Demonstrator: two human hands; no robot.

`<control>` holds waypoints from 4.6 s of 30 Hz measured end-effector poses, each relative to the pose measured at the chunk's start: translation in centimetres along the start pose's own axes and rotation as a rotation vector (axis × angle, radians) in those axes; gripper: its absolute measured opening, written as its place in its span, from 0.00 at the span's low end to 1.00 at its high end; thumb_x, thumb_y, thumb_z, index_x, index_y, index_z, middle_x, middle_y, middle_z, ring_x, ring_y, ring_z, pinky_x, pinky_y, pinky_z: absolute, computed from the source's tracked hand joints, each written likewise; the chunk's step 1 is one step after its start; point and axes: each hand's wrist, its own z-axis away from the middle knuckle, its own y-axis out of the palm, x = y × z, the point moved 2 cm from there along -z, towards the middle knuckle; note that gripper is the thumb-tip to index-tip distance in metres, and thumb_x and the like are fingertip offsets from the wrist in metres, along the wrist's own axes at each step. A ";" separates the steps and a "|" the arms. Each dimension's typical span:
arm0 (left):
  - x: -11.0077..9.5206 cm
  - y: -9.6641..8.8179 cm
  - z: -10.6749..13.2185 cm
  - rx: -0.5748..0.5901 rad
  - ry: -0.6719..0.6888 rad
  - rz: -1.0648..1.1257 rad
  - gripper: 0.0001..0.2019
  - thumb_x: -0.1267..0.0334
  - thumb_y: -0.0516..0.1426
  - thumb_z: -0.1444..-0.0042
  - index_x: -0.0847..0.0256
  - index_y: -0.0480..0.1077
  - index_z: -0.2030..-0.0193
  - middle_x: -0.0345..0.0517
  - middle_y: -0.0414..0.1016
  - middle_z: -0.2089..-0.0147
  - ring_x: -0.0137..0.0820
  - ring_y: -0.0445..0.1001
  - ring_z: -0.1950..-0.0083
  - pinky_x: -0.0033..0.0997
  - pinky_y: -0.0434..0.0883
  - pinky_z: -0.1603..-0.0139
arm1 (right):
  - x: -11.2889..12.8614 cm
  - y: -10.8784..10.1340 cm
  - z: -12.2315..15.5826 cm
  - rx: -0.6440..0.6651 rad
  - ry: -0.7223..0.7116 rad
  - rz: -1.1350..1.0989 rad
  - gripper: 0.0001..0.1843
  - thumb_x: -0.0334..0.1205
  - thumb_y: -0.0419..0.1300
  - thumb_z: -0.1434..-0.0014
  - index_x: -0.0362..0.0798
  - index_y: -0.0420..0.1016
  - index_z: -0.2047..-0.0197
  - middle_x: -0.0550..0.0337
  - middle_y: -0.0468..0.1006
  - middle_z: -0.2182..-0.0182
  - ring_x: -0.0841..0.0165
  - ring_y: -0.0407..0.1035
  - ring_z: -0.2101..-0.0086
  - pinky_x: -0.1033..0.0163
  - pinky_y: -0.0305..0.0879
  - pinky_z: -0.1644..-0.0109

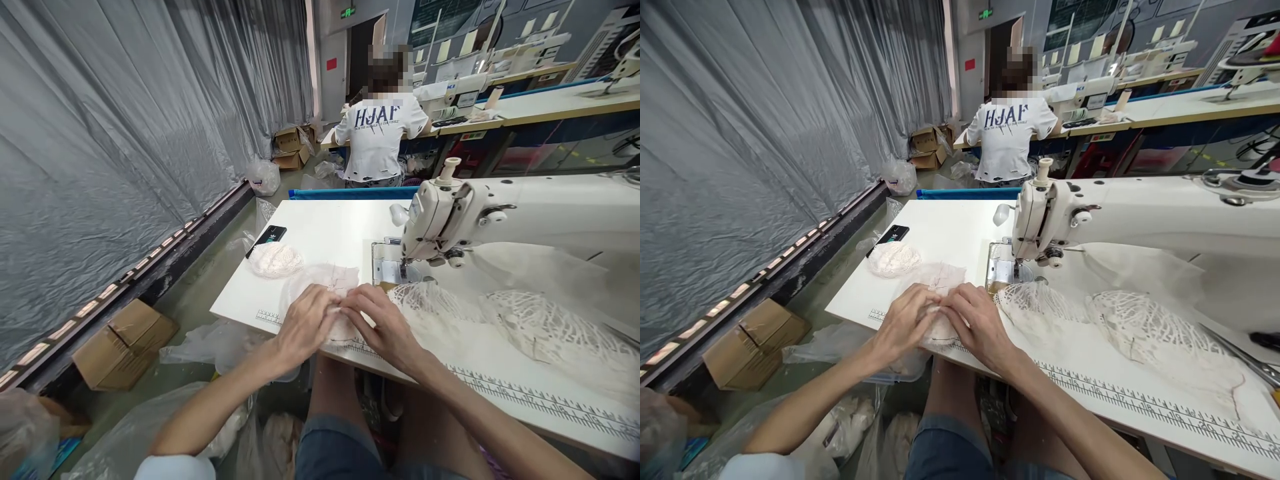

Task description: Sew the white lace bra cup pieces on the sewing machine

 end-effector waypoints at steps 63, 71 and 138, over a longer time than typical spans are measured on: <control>0.9 -0.7 -0.9 0.000 -0.003 0.052 0.05 0.70 0.51 0.41 0.64 0.68 0.64 0.48 0.67 0.58 0.30 0.69 0.62 0.28 0.68 0.65 | 0.4 0.3 0.1 -0.113 -0.008 0.128 0.06 0.30 0.53 0.38 0.48 0.65 0.57 0.53 0.74 0.63 0.62 0.67 0.62 0.57 0.60 0.59; 2.8 -3.6 -2.3 0.130 0.214 -0.002 0.07 0.73 0.48 0.41 0.64 0.66 0.65 0.50 0.69 0.57 0.31 0.70 0.57 0.28 0.68 0.59 | 1.5 2.4 1.4 0.173 -0.174 0.285 0.02 0.36 0.56 0.38 0.48 0.67 0.61 0.54 0.74 0.62 0.62 0.65 0.62 0.57 0.56 0.58; 4.6 -1.8 -0.5 0.045 0.104 0.281 0.02 0.71 0.52 0.42 0.62 0.64 0.64 0.42 0.68 0.64 0.28 0.69 0.63 0.26 0.66 0.62 | 1.8 2.9 1.4 0.217 -0.169 0.300 0.05 0.31 0.55 0.38 0.47 0.68 0.59 0.55 0.76 0.61 0.64 0.67 0.60 0.58 0.54 0.58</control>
